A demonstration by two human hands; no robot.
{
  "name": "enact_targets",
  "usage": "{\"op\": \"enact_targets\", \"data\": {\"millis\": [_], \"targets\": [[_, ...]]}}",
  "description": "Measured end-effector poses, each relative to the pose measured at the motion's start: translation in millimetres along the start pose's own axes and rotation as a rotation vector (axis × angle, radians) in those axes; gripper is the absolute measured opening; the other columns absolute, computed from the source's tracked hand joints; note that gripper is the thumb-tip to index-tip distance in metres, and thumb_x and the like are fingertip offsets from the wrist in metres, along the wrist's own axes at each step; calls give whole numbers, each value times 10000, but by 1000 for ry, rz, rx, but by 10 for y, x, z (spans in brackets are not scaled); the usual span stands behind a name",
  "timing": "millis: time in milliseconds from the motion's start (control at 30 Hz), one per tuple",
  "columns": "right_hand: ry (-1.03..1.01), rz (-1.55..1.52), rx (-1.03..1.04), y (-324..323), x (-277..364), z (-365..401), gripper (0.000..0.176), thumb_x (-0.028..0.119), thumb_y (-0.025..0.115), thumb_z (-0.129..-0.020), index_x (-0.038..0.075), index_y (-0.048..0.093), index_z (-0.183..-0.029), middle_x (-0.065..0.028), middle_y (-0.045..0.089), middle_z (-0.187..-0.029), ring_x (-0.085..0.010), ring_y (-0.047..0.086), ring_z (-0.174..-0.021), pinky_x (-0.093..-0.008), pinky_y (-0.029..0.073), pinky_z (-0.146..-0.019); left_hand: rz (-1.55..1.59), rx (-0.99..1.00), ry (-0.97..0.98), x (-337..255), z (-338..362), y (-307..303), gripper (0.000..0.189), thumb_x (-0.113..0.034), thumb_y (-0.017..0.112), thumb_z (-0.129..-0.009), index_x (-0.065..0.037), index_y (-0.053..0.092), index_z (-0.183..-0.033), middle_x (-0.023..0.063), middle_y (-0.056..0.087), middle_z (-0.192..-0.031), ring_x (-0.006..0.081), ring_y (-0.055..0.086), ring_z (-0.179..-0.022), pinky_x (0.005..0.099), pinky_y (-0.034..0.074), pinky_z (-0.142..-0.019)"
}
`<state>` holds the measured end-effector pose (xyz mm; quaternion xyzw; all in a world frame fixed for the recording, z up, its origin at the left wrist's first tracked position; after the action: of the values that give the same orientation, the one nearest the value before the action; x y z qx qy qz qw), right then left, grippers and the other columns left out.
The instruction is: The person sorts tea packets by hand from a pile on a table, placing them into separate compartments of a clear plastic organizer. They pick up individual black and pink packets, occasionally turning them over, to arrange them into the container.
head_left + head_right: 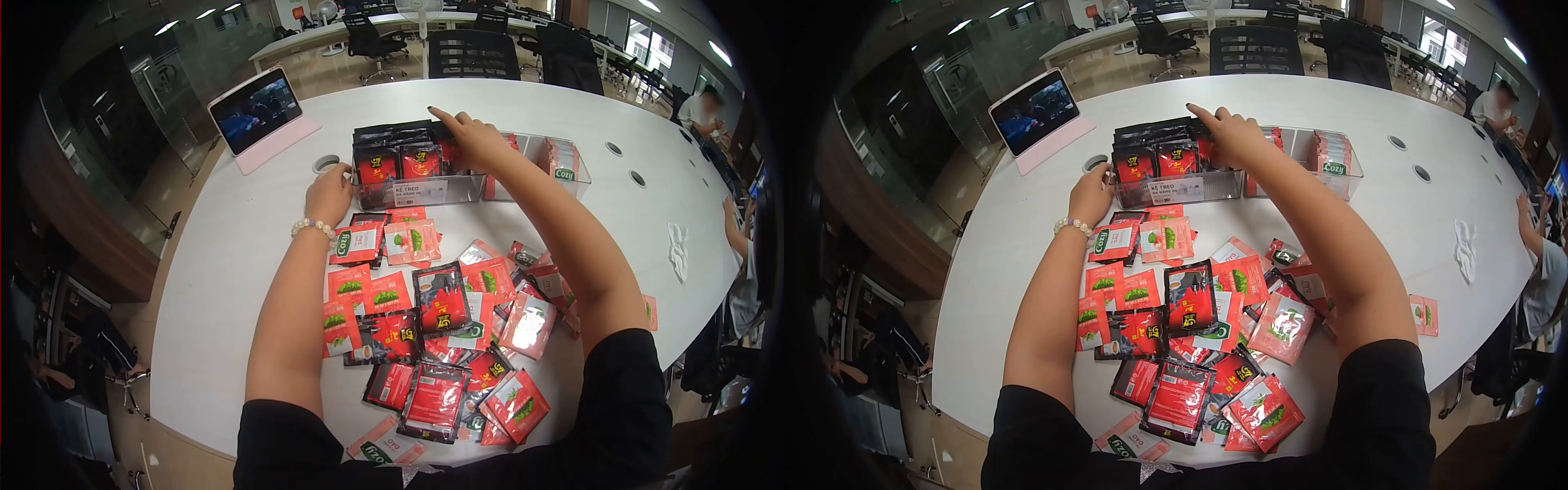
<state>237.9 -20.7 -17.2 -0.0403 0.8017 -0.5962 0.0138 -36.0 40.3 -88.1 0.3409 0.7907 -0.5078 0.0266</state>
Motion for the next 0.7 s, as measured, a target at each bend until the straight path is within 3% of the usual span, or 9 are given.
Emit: {"op": "enact_targets", "data": {"millis": [167, 267, 367, 467, 500, 533, 600, 633, 700], "targets": [[63, 63, 1, 61, 38, -28, 1023, 205, 804, -629, 290, 226, -1469, -140, 533, -1223, -359, 563, -1075, -436, 476, -862, -2, -10, 7, 2, 6, 0, 245, -134, 537, -828, -101, 633, -1052, 134, 670, -841, 329, 638, -815, 434, 497, -723], [-43, 189, -220, 59, 36, 79, 985, 225, 787, -680, 318, 210, -1473, -130, 553, -1177, -353, 555, -1071, -494, 454, -840, 18, 13, -3, -2, 2, -9, 242, -134, 536, -828, -98, 633, -1047, 134, 670, -843, 329, 639, -818, 434, 497, -725], [-162, 173, -721, -204, 194, 218, 815, 219, 748, -736, 250, 324, -1431, -127, 563, -1166, -344, 530, -1109, -502, 432, -882, -6, -1, -6, -13, 3, -16, 238, -129, 538, -824, -96, 633, -1040, 132, 669, -836, 326, 639, -816, 433, 497, -721], [-383, -277, -428, -534, 534, 613, 586, 191, 707, -786, 87, 458, -1306, -141, 540, -1220, -325, 508, -1164, -422, 416, -972, -4, 6, 4, -10, 9, -22, 240, -127, 541, -817, -96, 633, -1037, 130, 672, -841, 325, 640, -822, 432, 498, -722], [-505, -393, -300, -537, 656, 812, 457, 177, 696, -801, 28, 514, -1192, -138, 549, -1203, -311, 515, -1154, -411, 431, -957, -4, 5, 3, -5, 13, -8, 242, -128, 542, -815, -97, 633, -1037, 129, 671, -839, 323, 640, -821, 431, 499, -722], [-422, -410, 77, -619, 824, 1060, 509, 202, 707, -799, 41, 498, -1234, -150, 556, -1192, -322, 519, -1143, -426, 439, -948, -5, 3, 4, 4, 8, -3, 244, -129, 544, -812, -97, 633, -1037, 127, 671, -837, 322, 640, -820, 429, 499, -721], [-559, -358, 485, -489, 956, 1498, 768, 360, 713, -777, 72, 365, -1398, -208, 525, -1256, -335, 505, -1174, -428, 443, -967, -4, -2, 2, -6, 1, -2, 247, -128, 551, -804, -97, 633, -1035, 123, 671, -836, 320, 641, -819, 426, 499, -721], [-629, -192, 453, -359, 1004, 1725, 805, 372, 700, -778, 63, 322, -1419, -220, 515, -1268, -337, 491, -1199, -430, 445, -974, -4, -2, -3, -16, 4, -8, 250, -126, 557, -798, -97, 633, -1034, 120, 671, -837, 318, 642, -818, 425, 500, -722], [-570, -116, 568, -410, 1139, 1826, 749, 347, 695, -777, 38, 364, -1373, -202, 526, -1258, -343, 521, -1167, -421, 479, -922, -4, -3, -11, -40, 19, -21, 255, -122, 568, -787, -96, 632, -1032, 114, 673, -839, 316, 643, -817, 422, 500, -723]]}}
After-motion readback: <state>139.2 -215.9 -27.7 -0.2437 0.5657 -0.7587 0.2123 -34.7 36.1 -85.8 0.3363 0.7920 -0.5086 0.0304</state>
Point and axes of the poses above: each hand's wrist, its own z-axis away from the middle knuckle, its own y-axis out of the palm, x = y × z, the point moved 2 cm from there along -z, towards the middle knuckle
